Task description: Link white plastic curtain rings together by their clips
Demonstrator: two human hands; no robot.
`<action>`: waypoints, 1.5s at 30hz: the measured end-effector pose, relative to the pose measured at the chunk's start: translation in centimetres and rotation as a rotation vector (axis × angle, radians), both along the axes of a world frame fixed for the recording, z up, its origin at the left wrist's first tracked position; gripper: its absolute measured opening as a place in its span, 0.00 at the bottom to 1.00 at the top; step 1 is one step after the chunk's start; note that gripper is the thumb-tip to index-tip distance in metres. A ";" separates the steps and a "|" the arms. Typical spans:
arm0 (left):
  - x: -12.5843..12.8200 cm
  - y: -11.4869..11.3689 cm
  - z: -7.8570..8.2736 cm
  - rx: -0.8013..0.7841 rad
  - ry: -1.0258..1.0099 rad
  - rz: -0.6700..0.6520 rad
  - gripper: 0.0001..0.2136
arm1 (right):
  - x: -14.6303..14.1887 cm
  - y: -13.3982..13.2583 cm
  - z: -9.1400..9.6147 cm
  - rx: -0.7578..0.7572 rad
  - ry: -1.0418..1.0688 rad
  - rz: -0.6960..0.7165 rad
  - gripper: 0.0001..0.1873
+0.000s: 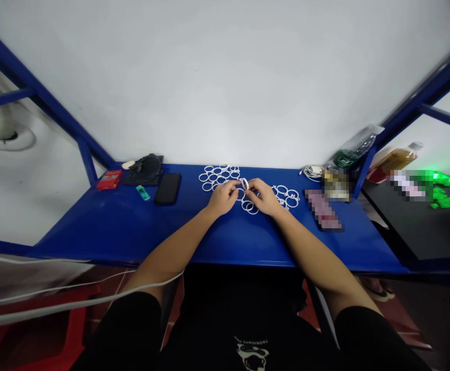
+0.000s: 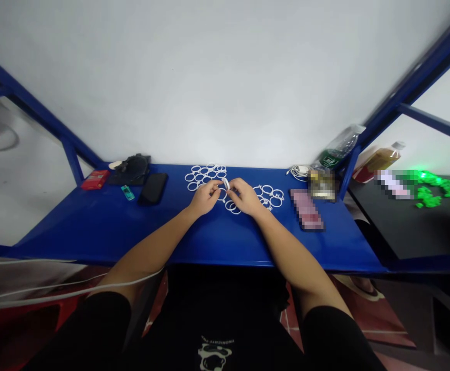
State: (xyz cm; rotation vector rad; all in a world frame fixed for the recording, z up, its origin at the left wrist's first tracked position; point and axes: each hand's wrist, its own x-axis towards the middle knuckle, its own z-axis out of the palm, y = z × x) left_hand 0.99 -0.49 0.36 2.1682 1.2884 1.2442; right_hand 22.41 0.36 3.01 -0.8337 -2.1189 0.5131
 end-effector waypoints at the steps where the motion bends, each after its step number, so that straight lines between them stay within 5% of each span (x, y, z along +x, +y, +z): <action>1: -0.1 0.1 0.0 -0.015 -0.019 0.023 0.13 | 0.0 0.0 -0.1 -0.019 -0.007 -0.020 0.10; 5: -0.3 0.5 -0.3 -0.082 -0.103 0.060 0.13 | -0.3 -0.1 -0.6 -0.065 -0.024 -0.077 0.10; 10: 0.0 0.3 0.2 -0.040 -0.116 0.006 0.10 | -0.7 -0.3 -0.5 0.026 -0.013 0.044 0.11; 18: 0.2 -0.4 1.4 0.035 0.006 0.060 0.11 | -0.6 -0.2 0.0 -0.029 -0.085 0.043 0.13; 24: 0.1 -0.6 1.3 0.146 0.199 0.072 0.09 | -0.6 -0.4 -0.2 -0.223 0.042 -0.058 0.17; 35: 0.1 -1.0 2.1 0.199 0.441 0.019 0.11 | -0.8 -0.4 -0.5 -0.304 0.170 -0.048 0.15; 45: 0.0 -0.9 1.5 0.231 0.376 0.011 0.12 | -0.5 -0.4 -0.6 -0.235 0.168 -0.044 0.10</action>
